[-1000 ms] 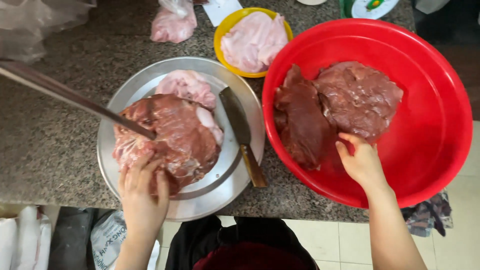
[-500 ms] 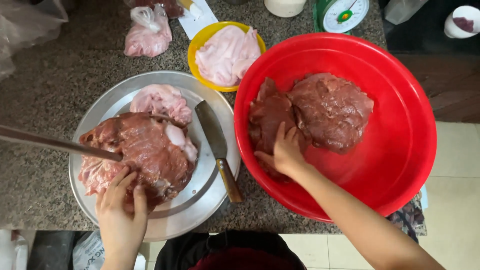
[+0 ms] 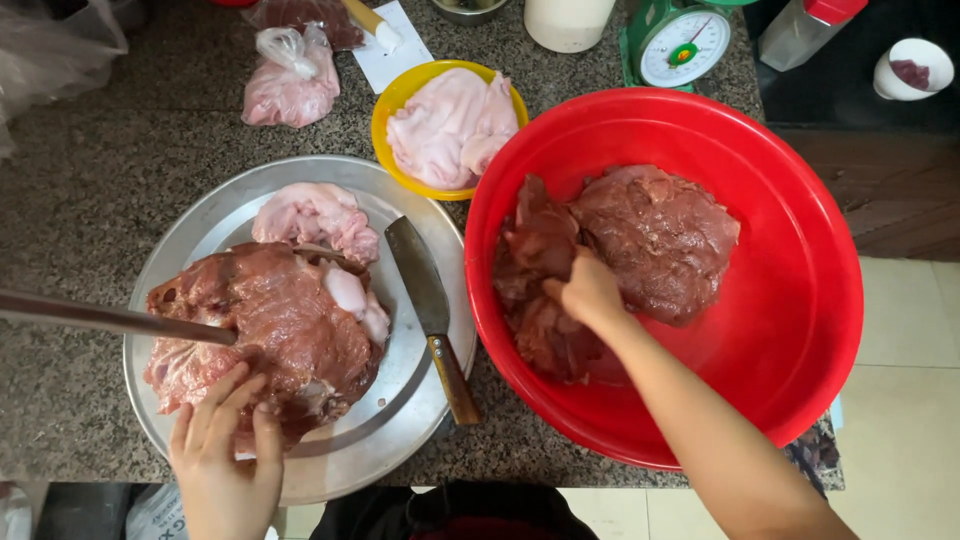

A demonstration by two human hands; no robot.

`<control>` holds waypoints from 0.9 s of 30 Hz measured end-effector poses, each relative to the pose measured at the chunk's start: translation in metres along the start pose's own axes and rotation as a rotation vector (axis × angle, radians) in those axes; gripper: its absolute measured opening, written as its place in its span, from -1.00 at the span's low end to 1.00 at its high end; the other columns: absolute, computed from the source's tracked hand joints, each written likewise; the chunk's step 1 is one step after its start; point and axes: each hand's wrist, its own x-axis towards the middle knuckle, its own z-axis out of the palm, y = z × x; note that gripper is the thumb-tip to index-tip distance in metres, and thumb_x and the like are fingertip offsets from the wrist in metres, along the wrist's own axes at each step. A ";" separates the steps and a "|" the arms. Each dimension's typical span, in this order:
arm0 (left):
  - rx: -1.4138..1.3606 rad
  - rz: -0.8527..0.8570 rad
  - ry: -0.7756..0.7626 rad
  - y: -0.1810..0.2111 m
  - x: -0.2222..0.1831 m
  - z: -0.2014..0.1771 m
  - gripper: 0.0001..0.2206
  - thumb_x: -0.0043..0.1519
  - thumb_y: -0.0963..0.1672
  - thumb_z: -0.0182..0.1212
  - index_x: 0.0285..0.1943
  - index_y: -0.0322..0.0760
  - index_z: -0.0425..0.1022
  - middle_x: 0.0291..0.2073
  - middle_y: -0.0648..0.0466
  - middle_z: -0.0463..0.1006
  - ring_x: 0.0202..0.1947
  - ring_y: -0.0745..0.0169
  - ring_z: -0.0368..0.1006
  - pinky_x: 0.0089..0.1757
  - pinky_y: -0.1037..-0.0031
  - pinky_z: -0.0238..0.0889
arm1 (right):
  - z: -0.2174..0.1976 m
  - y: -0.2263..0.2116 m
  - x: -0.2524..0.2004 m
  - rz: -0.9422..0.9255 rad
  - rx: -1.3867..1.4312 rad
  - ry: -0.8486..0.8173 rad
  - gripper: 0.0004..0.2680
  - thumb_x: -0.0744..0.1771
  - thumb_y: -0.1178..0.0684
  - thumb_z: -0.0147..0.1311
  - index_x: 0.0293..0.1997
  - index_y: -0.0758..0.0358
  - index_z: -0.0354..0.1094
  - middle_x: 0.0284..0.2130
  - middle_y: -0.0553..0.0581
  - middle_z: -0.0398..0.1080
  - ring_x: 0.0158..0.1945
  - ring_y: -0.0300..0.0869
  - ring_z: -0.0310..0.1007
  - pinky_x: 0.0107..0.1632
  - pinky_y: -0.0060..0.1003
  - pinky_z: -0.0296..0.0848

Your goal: Skewering large pieces of raw meat and fat onto a long metal skewer for preparation.

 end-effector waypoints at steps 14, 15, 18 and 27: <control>0.016 0.005 0.034 -0.020 -0.014 -0.017 -0.88 0.35 -0.23 0.22 0.04 -0.29 0.56 0.20 -0.01 0.64 0.26 0.08 0.53 0.37 -0.03 0.17 | -0.045 0.127 0.022 0.389 1.071 -0.047 -0.86 0.31 0.27 0.26 -0.07 0.21 0.54 -0.20 0.09 0.61 -0.15 -0.15 0.60 -0.06 -0.31 0.58; 0.006 -0.001 0.025 -0.018 -0.012 -0.018 -0.83 0.35 -0.23 0.20 0.09 -0.27 0.58 0.22 0.01 0.62 0.25 0.10 0.53 0.37 0.02 0.16 | -0.055 0.116 0.010 0.331 1.012 -0.037 -0.88 0.31 0.21 0.29 -0.09 0.24 0.53 -0.24 0.13 0.60 -0.21 -0.10 0.59 -0.15 -0.23 0.56; -0.005 -0.019 0.022 -0.020 -0.008 -0.023 -0.75 0.32 -0.23 0.16 0.17 -0.24 0.58 0.23 -0.01 0.60 0.21 0.08 0.51 0.36 0.07 0.13 | -0.083 0.100 -0.011 0.205 0.920 -0.045 -0.82 0.30 0.11 0.31 -0.05 0.28 0.52 -0.25 0.20 0.59 -0.31 -0.06 0.55 -0.34 -0.19 0.48; -0.075 -0.139 0.018 -0.031 -0.016 -0.030 -0.70 0.26 -0.21 0.12 0.17 -0.19 0.56 0.28 0.01 0.56 0.26 0.11 0.48 0.35 0.02 0.05 | -0.171 0.064 -0.047 -0.007 0.907 -0.032 -0.76 0.36 0.08 0.13 0.15 0.26 0.43 0.04 0.16 0.51 0.07 -0.12 0.50 0.16 -0.19 0.45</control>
